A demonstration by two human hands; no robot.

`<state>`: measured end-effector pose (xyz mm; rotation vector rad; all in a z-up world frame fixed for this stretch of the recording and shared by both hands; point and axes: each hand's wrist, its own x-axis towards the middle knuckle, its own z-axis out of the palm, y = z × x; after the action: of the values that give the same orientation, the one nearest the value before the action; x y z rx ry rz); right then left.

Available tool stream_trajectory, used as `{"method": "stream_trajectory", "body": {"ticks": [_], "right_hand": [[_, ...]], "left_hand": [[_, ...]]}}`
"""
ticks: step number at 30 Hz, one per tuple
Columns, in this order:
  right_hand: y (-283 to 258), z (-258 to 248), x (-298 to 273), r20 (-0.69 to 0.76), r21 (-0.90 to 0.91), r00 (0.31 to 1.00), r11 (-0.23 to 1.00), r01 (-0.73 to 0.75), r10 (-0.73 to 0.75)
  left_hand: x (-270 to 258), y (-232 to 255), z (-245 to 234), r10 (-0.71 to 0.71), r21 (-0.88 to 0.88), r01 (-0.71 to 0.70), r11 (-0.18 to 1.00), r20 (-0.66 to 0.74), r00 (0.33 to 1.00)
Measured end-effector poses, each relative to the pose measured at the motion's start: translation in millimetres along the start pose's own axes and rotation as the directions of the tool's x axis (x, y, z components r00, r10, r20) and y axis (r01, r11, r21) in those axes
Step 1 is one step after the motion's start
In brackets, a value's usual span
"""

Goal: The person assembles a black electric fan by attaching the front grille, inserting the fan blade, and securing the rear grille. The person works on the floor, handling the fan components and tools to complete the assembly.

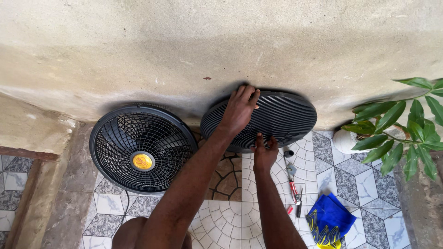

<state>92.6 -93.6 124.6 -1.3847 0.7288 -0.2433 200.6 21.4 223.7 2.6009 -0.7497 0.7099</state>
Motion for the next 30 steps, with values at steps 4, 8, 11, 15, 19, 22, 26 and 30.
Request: {"method": "stream_trajectory", "body": {"ticks": [4,8,11,15,19,22,26,30], "right_hand": [[-5.8,7.2,2.1,0.012,-0.004,0.999,0.999,0.033,-0.033],[-5.7,11.0,3.5,-0.015,0.014,1.000,1.000,0.007,-0.007],[-2.6,11.6,1.5,-0.015,0.007,0.998,0.998,0.060,-0.060],[0.4,11.1,1.6,-0.016,0.030,0.998,0.998,0.055,-0.054],[4.5,11.7,2.0,-0.016,0.046,0.999,0.998,0.045,-0.044],[7.9,8.3,-2.1,-0.008,0.043,0.999,0.998,0.050,-0.050],[5.4,5.5,-5.2,0.009,0.033,0.999,0.998,0.050,-0.050],[5.7,0.8,-4.3,0.002,-0.004,1.000,1.000,0.019,-0.019]], "left_hand": [[-7.9,-0.8,7.2,0.013,0.019,-0.013,1.000,-0.034,0.999],[-13.0,-0.4,12.5,0.016,0.011,-0.015,1.000,-0.049,0.999],[-18.4,1.5,16.0,0.003,-0.005,-0.004,1.000,-0.039,0.999],[-25.2,2.9,19.4,-0.013,0.039,0.013,0.999,0.006,1.000],[-32.5,4.5,20.5,-0.023,-0.045,0.022,0.999,-0.018,1.000],[-39.1,6.9,18.6,-0.029,-0.061,0.029,0.998,-0.002,1.000],[-45.4,12.1,11.0,-0.040,-0.078,0.040,0.996,0.006,0.999],[-56.8,21.9,0.9,-0.061,-0.075,0.066,0.995,0.059,0.996]]}}
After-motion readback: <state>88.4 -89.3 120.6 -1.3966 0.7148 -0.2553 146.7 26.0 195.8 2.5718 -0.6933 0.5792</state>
